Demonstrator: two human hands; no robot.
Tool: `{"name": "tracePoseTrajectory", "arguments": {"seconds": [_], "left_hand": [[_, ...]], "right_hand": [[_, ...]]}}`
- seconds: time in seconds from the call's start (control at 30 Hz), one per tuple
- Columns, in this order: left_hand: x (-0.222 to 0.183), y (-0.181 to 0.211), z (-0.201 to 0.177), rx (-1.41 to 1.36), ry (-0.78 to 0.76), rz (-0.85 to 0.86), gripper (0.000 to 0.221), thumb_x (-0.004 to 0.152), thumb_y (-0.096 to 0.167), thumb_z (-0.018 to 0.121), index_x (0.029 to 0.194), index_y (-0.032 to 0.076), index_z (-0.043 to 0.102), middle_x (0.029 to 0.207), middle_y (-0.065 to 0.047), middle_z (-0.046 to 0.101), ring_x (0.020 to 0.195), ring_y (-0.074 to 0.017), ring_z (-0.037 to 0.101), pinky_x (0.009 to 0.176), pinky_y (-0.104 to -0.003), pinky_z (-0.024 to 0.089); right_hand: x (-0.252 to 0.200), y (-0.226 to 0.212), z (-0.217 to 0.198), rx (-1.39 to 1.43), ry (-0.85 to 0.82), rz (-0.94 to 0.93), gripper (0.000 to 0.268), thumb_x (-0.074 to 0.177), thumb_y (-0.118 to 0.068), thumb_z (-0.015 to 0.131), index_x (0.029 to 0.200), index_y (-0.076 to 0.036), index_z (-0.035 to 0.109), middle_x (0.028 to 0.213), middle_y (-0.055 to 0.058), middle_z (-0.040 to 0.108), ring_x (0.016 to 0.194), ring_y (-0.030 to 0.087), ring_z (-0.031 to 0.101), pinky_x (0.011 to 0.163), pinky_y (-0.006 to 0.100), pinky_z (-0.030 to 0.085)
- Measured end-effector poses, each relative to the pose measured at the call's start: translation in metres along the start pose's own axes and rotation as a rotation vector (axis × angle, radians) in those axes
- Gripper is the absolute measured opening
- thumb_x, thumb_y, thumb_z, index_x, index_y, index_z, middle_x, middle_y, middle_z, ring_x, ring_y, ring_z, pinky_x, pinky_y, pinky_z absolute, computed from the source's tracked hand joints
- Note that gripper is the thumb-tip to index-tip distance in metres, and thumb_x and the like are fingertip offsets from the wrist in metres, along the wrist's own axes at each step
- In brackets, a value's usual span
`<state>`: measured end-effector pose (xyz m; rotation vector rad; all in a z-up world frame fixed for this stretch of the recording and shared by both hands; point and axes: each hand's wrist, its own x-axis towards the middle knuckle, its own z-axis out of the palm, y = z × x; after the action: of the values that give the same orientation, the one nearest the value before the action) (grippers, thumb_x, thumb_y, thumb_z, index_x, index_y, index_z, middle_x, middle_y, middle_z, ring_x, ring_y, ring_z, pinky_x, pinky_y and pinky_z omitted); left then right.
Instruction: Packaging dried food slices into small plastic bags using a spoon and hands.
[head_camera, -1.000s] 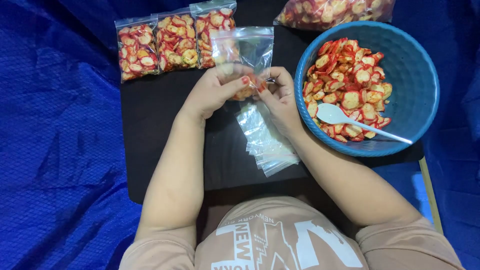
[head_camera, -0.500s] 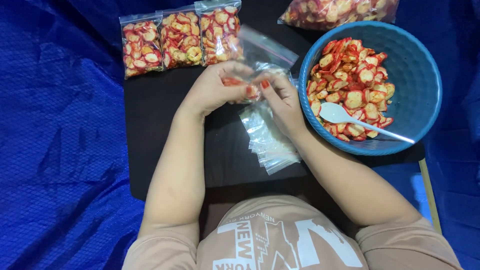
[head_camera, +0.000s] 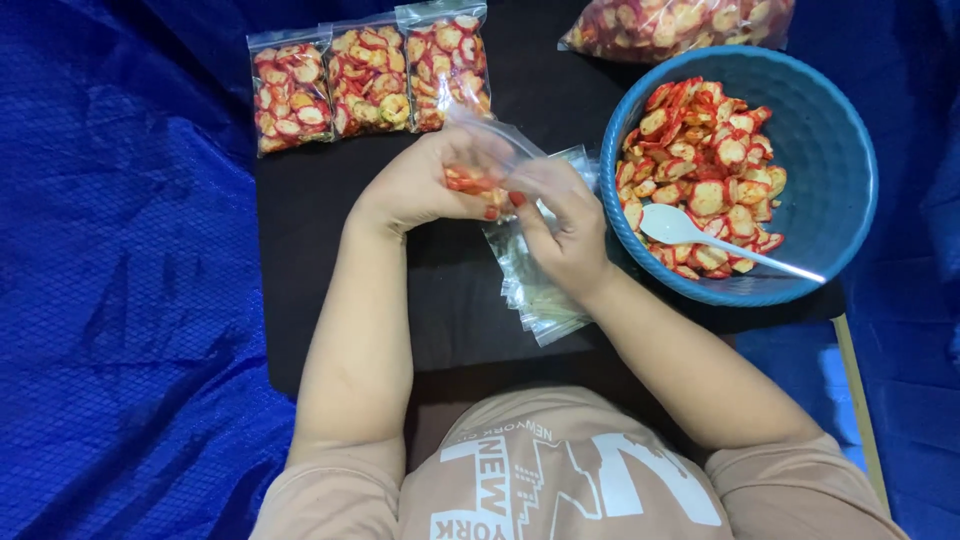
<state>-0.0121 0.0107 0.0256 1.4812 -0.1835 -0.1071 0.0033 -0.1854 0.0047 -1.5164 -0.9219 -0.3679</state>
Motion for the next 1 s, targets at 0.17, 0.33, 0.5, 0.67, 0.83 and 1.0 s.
{"name": "tracePoseTrajectory", "arguments": {"seconds": [0.17, 0.33, 0.5, 0.67, 0.83, 1.0], "left_hand": [[0.006, -0.046, -0.012, -0.185, 0.0, -0.028, 0.048, 0.081, 0.041, 0.061, 0.109, 0.004, 0.073, 0.077, -0.005, 0.074, 0.061, -0.0057, 0.063, 0.052, -0.018, 0.053], [0.009, -0.065, -0.022, -0.507, -0.12, 0.13, 0.12, 0.065, 0.091, 0.064, 0.13, -0.009, 0.053, 0.119, -0.024, 0.068, 0.082, -0.032, 0.074, 0.063, -0.037, 0.067], [-0.001, -0.016, 0.005, -0.612, -0.329, 0.14, 0.128, 0.047, 0.068, 0.093, 0.14, -0.009, 0.05, 0.126, -0.025, 0.067, 0.114, -0.0336, 0.07, 0.093, -0.044, 0.063], [-0.009, -0.005, 0.028, -0.412, -0.426, 0.03, 0.069, 0.071, 0.024, 0.094, 0.126, -0.003, 0.063, 0.113, -0.022, 0.073, 0.101, -0.0309, 0.075, 0.085, -0.039, 0.065], [-0.015, 0.023, 0.062, -0.35, -0.352, 0.016, 0.033, 0.083, 0.012, 0.086, 0.11, 0.004, 0.071, 0.102, -0.009, 0.077, 0.096, -0.0193, 0.076, 0.083, -0.031, 0.064], [-0.032, -0.016, 0.086, -0.302, -0.144, 0.015, 0.035, 0.092, 0.012, 0.079, 0.124, 0.002, 0.067, 0.111, -0.009, 0.073, 0.097, -0.0211, 0.076, 0.086, -0.035, 0.064]], "right_hand": [[0.01, -0.04, -0.009, 0.0, -0.004, 0.063, 0.014, 0.104, -0.007, 0.063, 0.108, -0.004, 0.076, 0.094, 0.012, 0.073, 0.079, 0.025, 0.071, 0.077, 0.037, 0.059], [0.017, -0.067, -0.029, 0.164, 0.013, 0.192, 0.013, 0.104, -0.002, 0.06, 0.108, 0.002, 0.072, 0.091, 0.015, 0.074, 0.069, 0.02, 0.071, 0.063, 0.038, 0.064], [0.014, -0.07, -0.054, 0.453, 0.2, 0.398, 0.017, 0.109, -0.007, 0.053, 0.113, 0.007, 0.063, 0.101, 0.023, 0.073, 0.082, 0.022, 0.076, 0.067, 0.042, 0.069], [0.001, -0.045, -0.093, 0.454, 0.182, 0.485, 0.013, 0.108, -0.006, 0.054, 0.111, 0.004, 0.062, 0.1, 0.021, 0.073, 0.085, 0.023, 0.076, 0.073, 0.045, 0.069], [0.003, -0.076, -0.096, 0.389, 0.077, 0.613, 0.012, 0.1, -0.007, 0.068, 0.101, 0.005, 0.069, 0.091, 0.019, 0.073, 0.078, 0.024, 0.075, 0.064, 0.044, 0.07], [-0.003, -0.087, -0.098, 0.268, -0.003, 0.479, 0.011, 0.101, -0.01, 0.068, 0.105, 0.0, 0.072, 0.102, 0.013, 0.072, 0.1, 0.016, 0.066, 0.093, 0.038, 0.061]]}}
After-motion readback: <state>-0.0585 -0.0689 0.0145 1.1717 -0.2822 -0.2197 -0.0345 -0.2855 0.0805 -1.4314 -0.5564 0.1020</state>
